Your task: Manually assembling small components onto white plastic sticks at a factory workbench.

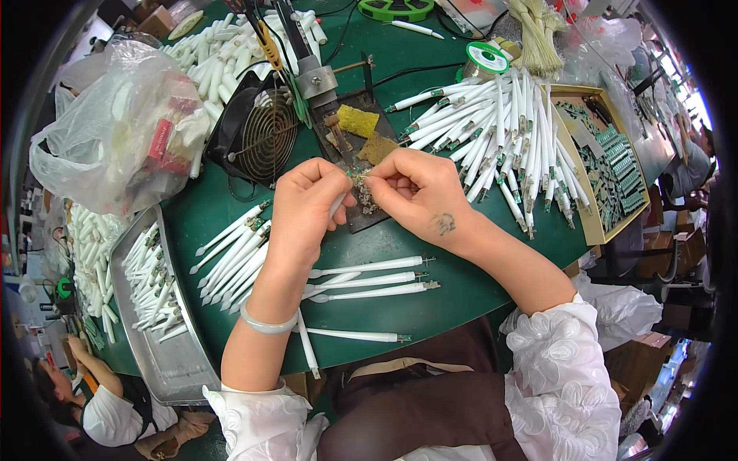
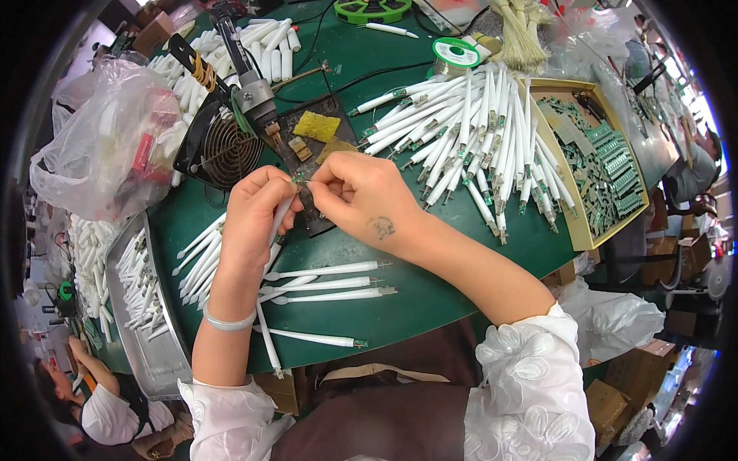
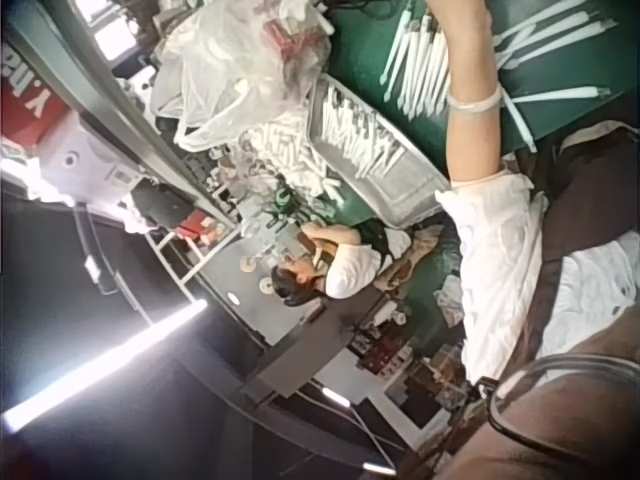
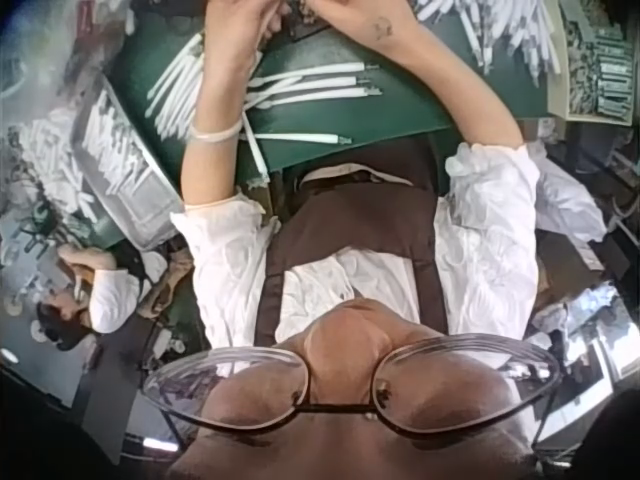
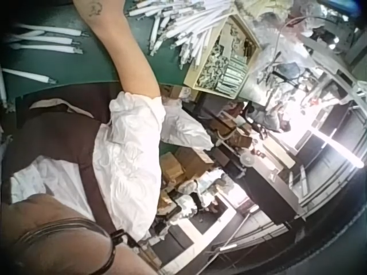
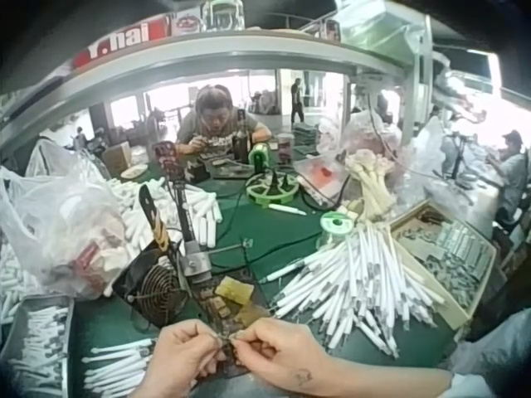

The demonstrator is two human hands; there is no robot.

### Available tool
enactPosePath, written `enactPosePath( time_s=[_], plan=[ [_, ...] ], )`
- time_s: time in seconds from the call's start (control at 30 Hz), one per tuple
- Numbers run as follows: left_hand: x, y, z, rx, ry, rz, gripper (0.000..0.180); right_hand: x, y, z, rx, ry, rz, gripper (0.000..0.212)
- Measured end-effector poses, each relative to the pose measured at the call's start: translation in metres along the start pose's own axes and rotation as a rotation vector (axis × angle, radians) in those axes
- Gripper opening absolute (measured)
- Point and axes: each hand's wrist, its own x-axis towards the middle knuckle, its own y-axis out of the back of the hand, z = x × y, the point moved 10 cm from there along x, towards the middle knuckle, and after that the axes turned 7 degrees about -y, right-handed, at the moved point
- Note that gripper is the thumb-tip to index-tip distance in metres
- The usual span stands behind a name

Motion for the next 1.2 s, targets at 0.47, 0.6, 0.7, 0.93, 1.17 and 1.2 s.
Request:
enactPosePath(
  time_s=[0.47,0.6,0.7,0.93,1.17,1.2],
  plan=[
    [-0.005,0.008,-0.006,-0.037,0.056,0.007,0.009,-0.001,0.001,0.02,0.209,-0.252,-0.122,0.009],
    [-0.01,0.008,-0.003,0.029,0.038,0.018,0.007,-0.004,-0.005,0.022,0.205,-0.34,-0.196,0.01],
    [-0.014,0.01,0.002,0.079,-0.009,0.03,0.004,-0.004,-0.004,0.021,0.168,-0.274,-0.192,0.01],
    [-0.034,0.022,0.014,0.231,-0.09,-0.01,0.005,-0.006,-0.002,0.019,0.172,-0.265,-0.228,0.006],
    [-0.056,0.081,0.052,1.05,-0.417,0.159,0.014,-0.024,-0.017,0.001,-0.317,-0.121,-0.615,0.015],
    [-0.057,0.083,0.047,1.077,-0.396,0.175,0.017,-0.029,-0.016,0.001,-0.403,-0.108,-0.676,0.018]
  ],
)
